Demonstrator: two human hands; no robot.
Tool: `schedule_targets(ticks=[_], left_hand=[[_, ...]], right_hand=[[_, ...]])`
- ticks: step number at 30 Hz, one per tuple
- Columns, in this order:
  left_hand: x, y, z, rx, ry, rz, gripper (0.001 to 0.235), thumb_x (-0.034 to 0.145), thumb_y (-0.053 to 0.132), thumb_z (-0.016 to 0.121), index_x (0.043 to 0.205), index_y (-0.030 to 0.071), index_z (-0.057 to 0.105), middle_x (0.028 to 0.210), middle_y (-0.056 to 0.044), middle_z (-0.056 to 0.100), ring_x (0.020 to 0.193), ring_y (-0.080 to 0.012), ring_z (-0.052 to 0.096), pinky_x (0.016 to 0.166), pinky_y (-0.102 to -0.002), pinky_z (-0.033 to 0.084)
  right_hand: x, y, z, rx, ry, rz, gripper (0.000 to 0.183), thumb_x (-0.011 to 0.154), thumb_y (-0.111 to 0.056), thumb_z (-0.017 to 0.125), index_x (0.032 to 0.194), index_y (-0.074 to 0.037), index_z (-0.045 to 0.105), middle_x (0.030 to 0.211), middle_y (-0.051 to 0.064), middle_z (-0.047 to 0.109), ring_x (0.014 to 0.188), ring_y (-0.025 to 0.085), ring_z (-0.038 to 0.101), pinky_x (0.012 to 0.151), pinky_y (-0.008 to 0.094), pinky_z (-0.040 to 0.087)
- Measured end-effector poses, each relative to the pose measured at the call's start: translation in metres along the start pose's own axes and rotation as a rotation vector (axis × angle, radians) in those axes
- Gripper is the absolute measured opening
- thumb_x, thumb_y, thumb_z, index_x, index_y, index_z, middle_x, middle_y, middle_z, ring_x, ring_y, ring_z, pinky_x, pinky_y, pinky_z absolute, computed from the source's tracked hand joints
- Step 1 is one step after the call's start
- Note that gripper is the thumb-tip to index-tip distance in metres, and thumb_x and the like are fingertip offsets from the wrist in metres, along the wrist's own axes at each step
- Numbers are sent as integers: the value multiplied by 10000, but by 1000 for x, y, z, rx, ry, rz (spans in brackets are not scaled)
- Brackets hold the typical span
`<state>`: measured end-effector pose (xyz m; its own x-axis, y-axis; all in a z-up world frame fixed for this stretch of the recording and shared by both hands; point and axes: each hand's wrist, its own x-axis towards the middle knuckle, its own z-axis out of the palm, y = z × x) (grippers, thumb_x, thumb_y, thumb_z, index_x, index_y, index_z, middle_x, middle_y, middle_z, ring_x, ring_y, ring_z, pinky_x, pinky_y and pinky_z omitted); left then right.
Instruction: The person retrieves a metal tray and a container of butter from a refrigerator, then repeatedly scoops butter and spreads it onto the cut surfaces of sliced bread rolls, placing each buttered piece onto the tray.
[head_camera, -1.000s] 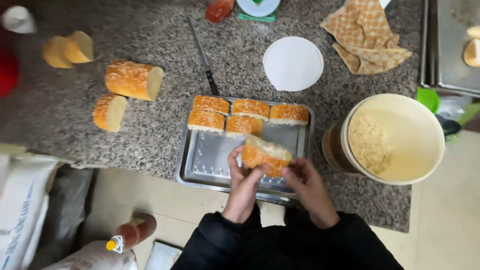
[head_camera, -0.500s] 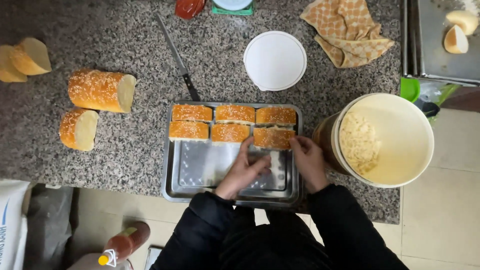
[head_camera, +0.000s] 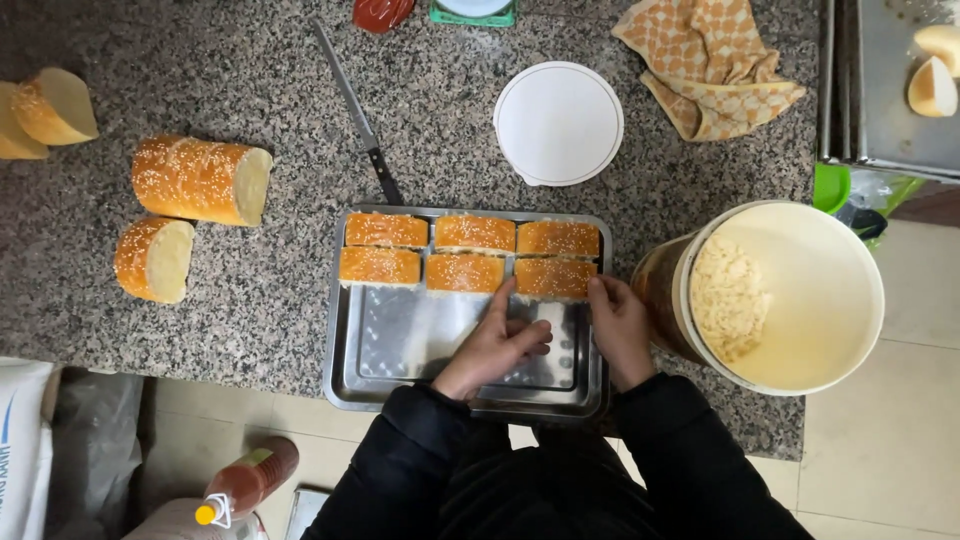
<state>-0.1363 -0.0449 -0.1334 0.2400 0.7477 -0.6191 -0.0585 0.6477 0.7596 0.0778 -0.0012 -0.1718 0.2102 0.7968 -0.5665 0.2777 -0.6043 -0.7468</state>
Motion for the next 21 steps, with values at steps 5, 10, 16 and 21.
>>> schedule_targets(ticks=[5,10,16,21], left_hand=[[-58,62,-9,68,13,42,995,1098,218,721,1848,105,76,1334,-348,780,1173,-441,834,962,-527,697],[-72,-3,-120,-300,517,414,414,1110,202,669,1482,22,660,1006,-152,821,781,-249,816,814,-375,658],[-26,-38,-301,-476,1156,295,313,1014,401,779,1276,232,761,1052,31,758,783,-95,700,615,-265,496],[38,11,-331,-722,1116,86,551,970,679,730,1126,157,648,825,-29,617,650,-151,567,525,-344,394]], right_hand=[[-45,-16,-6,19,15,-96,584,1220,-424,556,1657,-36,539,1259,273,774,1120,322,734,924,488,620],[-67,-25,7,102,164,-351,389,1167,-301,601,1544,-211,645,948,-5,678,738,58,520,657,275,454],[-76,-68,33,409,26,-547,309,1276,-240,457,1564,-144,513,728,-10,361,586,68,307,503,263,282],[-100,-90,45,296,-34,-674,353,1281,-243,441,1584,-71,500,696,23,390,547,91,273,500,298,252]])
